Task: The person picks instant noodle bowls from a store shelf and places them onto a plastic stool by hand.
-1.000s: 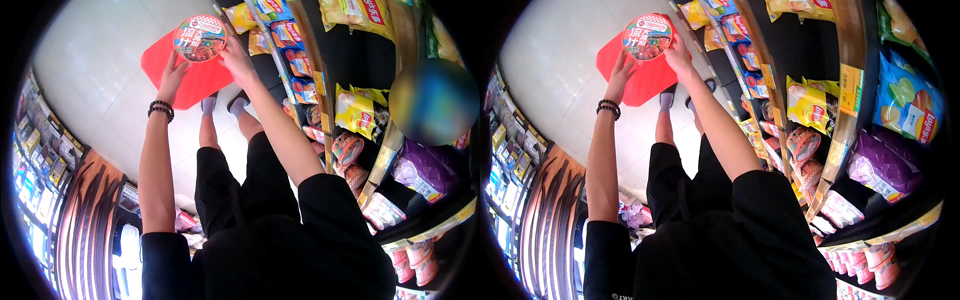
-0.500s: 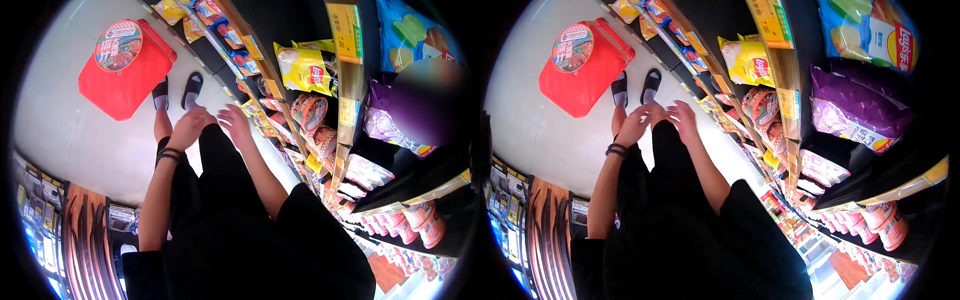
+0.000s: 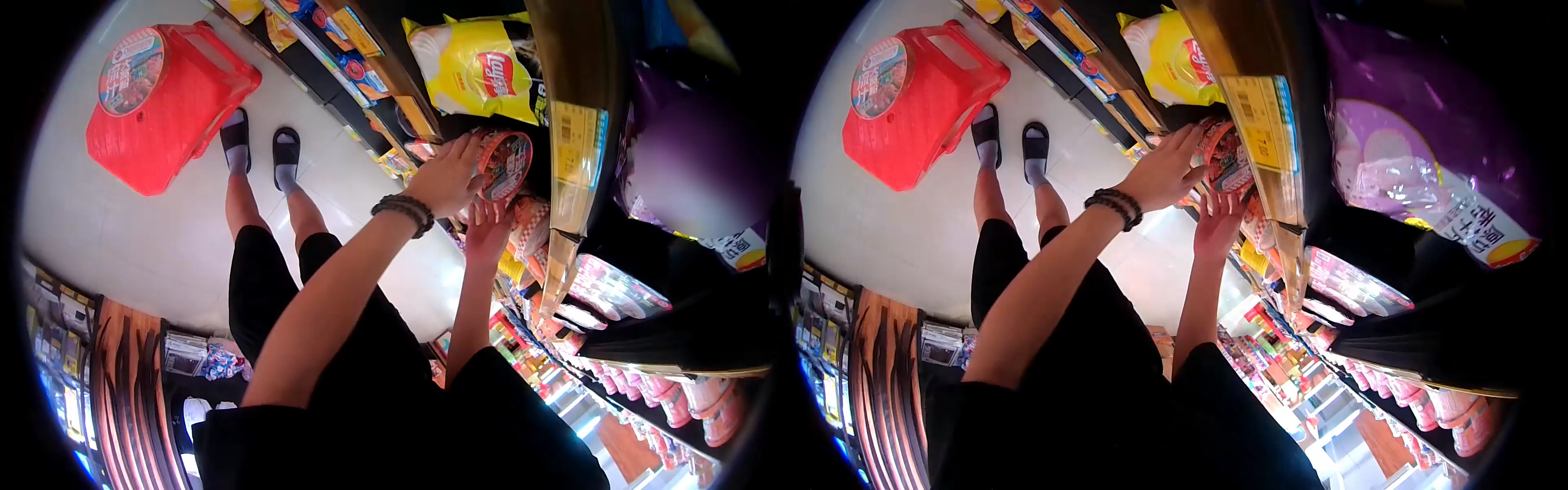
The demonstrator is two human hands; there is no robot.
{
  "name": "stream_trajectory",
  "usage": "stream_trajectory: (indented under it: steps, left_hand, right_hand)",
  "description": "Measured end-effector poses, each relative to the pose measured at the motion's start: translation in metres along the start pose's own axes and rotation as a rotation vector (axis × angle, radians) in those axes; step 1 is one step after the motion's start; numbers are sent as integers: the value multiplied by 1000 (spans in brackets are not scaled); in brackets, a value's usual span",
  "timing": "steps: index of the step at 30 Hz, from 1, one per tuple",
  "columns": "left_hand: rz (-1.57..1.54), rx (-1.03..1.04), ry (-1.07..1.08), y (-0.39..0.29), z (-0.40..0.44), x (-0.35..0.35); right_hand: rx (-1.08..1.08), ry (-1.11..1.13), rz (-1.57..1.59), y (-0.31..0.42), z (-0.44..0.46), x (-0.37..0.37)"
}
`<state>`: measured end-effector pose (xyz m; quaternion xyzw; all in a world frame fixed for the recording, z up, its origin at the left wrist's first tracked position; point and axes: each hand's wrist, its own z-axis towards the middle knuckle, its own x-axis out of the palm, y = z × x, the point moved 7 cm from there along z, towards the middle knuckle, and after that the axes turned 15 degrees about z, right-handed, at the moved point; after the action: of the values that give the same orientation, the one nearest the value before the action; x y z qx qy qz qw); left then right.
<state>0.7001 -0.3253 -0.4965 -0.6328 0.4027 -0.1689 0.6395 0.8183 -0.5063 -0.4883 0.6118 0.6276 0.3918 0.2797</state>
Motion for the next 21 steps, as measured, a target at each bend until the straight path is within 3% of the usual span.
stream_trajectory:
  steps: [6, 8, 11, 17, 18, 19, 20, 21]
  left_hand:
    - [-49, -204, -39, -2, 5, 31]
    - [4, -188, -107, -7, 2, 38]
    - [13, -109, -210, -19, -9, 24]
    - [-218, -9, -256, 2, -56, -39]
    - [-420, -63, -203, 13, -69, -51]
    - [-667, -243, -162, 29, -89, -57]
    - [-451, -288, -172, 51, -109, -71]
    - [-586, -357, -189, 70, -124, -83]
  right_hand:
    - [57, 135, 4, -1, 36, 15]
    - [44, 181, 78, 0, 43, 1]
    - [-43, 76, 84, 8, 6, 9]
    - [1, 113, -172, -3, -76, 34]
    - [25, 169, -231, -18, -84, 41]
    - [52, 230, -293, -33, -91, 50]
    - [64, 267, -357, -51, -96, 58]
    - [79, 308, -421, -70, -101, 67]
